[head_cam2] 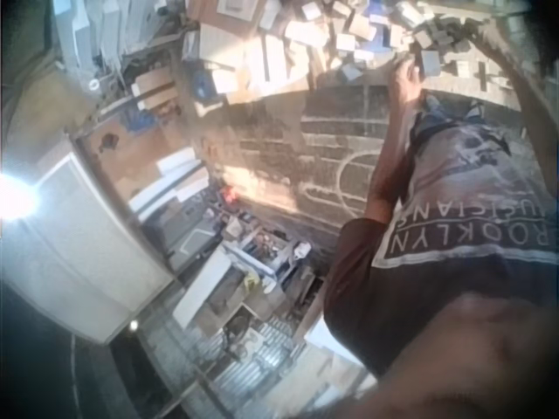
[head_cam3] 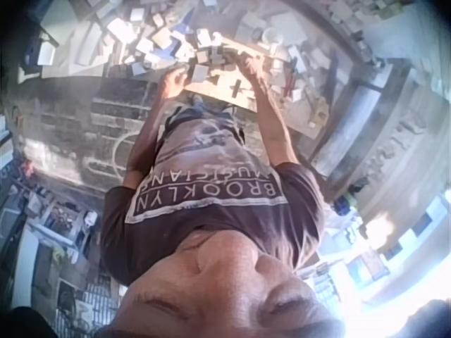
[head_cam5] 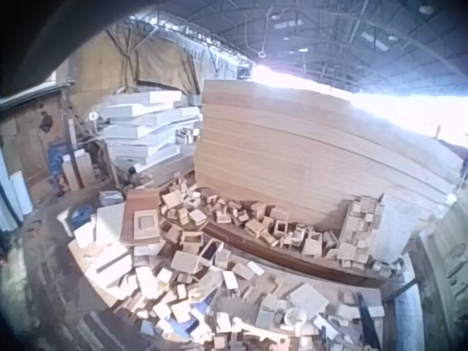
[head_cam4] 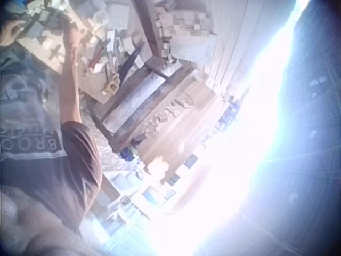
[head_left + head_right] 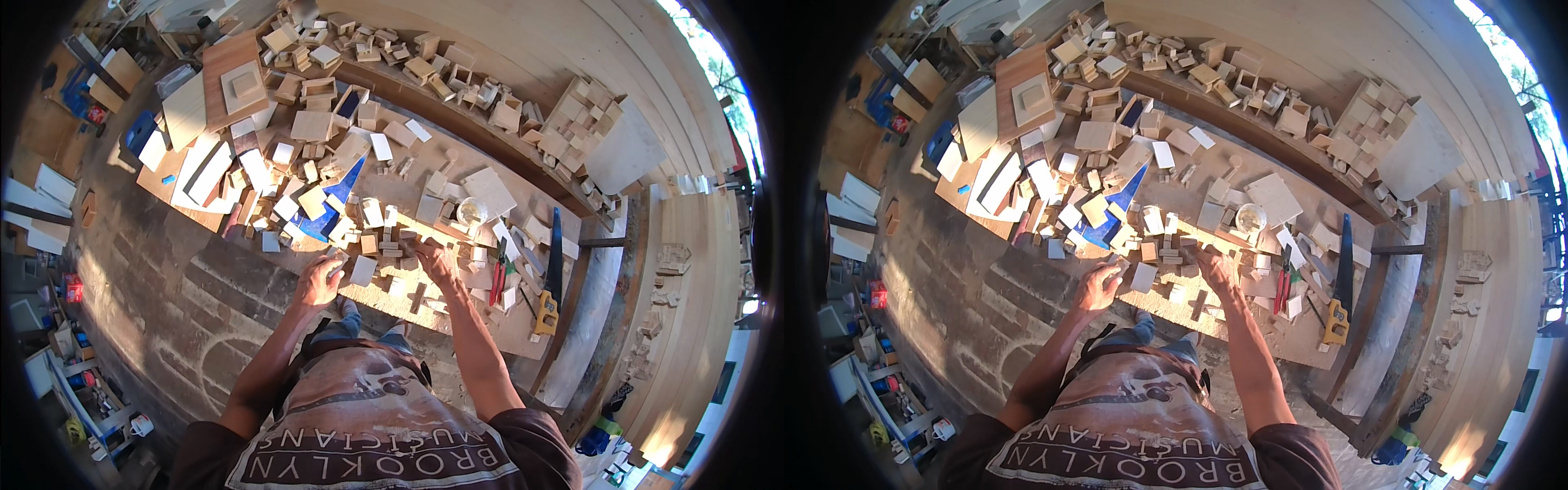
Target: The person glues together small wooden pieces by hand to form boxes and lids. They pick up individual wooden sides, apply glue, and press them together on a workbench covered in wood scraps.
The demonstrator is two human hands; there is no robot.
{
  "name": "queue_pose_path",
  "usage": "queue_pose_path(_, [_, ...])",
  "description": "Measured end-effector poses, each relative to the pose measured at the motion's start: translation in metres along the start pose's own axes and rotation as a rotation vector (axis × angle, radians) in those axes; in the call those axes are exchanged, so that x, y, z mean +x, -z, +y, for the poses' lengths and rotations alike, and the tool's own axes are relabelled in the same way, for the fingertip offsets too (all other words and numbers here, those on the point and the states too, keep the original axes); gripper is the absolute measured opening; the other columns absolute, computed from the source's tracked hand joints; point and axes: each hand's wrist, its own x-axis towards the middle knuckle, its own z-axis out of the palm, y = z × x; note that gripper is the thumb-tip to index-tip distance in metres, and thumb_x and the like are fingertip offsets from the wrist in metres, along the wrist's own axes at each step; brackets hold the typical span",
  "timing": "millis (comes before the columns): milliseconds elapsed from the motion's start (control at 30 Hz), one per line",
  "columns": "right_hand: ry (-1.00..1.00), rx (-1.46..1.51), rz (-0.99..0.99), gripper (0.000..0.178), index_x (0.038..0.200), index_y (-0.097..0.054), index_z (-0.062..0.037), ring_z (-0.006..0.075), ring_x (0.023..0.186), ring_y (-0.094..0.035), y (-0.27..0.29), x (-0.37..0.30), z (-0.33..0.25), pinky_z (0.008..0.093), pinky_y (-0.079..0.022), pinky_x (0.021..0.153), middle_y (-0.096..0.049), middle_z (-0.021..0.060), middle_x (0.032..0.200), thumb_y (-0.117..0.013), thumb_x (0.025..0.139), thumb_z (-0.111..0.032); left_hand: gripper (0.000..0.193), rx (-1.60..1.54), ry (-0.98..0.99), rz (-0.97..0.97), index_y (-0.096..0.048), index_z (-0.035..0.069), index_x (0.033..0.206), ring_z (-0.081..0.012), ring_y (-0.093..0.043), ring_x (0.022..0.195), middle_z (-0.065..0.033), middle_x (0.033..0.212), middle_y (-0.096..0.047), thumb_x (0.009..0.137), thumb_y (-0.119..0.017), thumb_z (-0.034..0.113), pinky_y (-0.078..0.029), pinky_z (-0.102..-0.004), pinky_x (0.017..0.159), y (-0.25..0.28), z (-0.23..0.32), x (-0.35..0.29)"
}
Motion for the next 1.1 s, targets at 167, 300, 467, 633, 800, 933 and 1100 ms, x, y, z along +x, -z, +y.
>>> queue_pose_path(167, [0.031, 0.067, 0.069, 0.015, 0.099, -0.070, -0.0051, 0.0322, 0.077, -0.067, 0.009, -0.001, 0.003, 0.0404, -0.054, 0.066, -0.067, 0.0161, 0.089, -0.061, 0.088, -0.009, 0.025, 0.017, -0.015, 0.036, -0.067, 0.004, 0.108, -0.0322, -0.064, 0.105, -0.0157, 0.104, -0.068, 0.085, -0.071, 0.012, -0.051, -0.0419, 0.093, 0.002, 0.005, -0.013])
queue_pose_path(300, [-0.278, 0.484, 0.104, 0.016, 0.099, -0.065, 0.0014, 0.0187, 0.061, -0.061, 0.019, -0.016, 0.007, 0.0315, -0.049, 0.054, -0.065, 0.0111, 0.080, -0.060, 0.095, -0.013, 0.022, -0.112, 0.063, 0.002, -0.068, 0.003, 0.106, -0.0282, -0.068, 0.092, -0.0142, 0.100, -0.069, 0.086, -0.070, 0.010, -0.055, -0.0383, 0.083, 0.000, 0.019, -0.017])
queue_pose_path(467, [-0.442, 1.176, 0.076, 0.027, 0.098, -0.060, 0.0049, 0.0099, 0.057, -0.052, 0.051, -0.046, -0.012, 0.0251, -0.043, 0.053, -0.058, 0.0040, 0.072, -0.060, 0.099, -0.022, 0.017, -0.354, 0.131, -0.072, -0.069, 0.001, 0.104, -0.0191, -0.069, 0.079, -0.0125, 0.092, -0.071, 0.088, -0.069, 0.006, -0.057, -0.0314, 0.070, -0.016, 0.070, 0.002])
queue_pose_path(633, [-0.403, 1.220, 0.130, 0.029, 0.096, -0.060, 0.0044, 0.0101, 0.058, -0.051, 0.093, -0.062, -0.057, 0.0251, -0.043, 0.054, -0.058, 0.0045, 0.069, -0.062, 0.097, -0.024, 0.016, -0.692, 0.043, -0.048, -0.071, 0.004, 0.106, -0.0096, -0.065, 0.081, -0.0032, 0.093, -0.072, 0.091, -0.069, 0.009, -0.054, -0.0249, 0.068, -0.062, 0.134, 0.040])
queue_pose_path(800, [-0.297, 1.133, 0.159, 0.028, 0.096, -0.061, 0.0052, 0.0093, 0.059, -0.053, 0.124, -0.074, -0.081, 0.0247, -0.043, 0.054, -0.060, 0.0046, 0.069, -0.063, 0.095, -0.023, 0.017, -0.880, 0.077, -0.132, -0.071, 0.002, 0.107, -0.0101, -0.065, 0.087, -0.0047, 0.096, -0.070, 0.094, -0.067, 0.012, -0.055, -0.0247, 0.075, -0.071, 0.189, 0.048])
queue_pose_path(933, [-0.289, 1.037, 0.148, 0.025, 0.100, -0.063, 0.0055, 0.0074, 0.058, -0.054, 0.137, -0.082, -0.081, 0.0235, -0.043, 0.052, -0.062, 0.0027, 0.070, -0.063, 0.098, -0.019, 0.017, -0.893, 0.014, -0.162, -0.069, -0.001, 0.106, -0.0118, -0.066, 0.089, -0.0064, 0.097, -0.069, 0.096, -0.065, 0.012, -0.057, -0.0260, 0.074, -0.076, 0.202, 0.044])
queue_pose_path(1100, [-0.287, 1.205, 0.208, 0.023, 0.100, -0.061, 0.0034, 0.0096, 0.064, -0.057, 0.142, -0.095, -0.077, 0.0246, -0.047, 0.058, -0.062, 0.0033, 0.075, -0.063, 0.099, -0.019, 0.016, -1.245, 0.244, -0.317, -0.064, 0.002, 0.104, -0.0141, -0.066, 0.086, -0.0043, 0.095, -0.067, 0.098, -0.063, 0.016, -0.058, -0.0289, 0.071, -0.087, 0.207, 0.040])
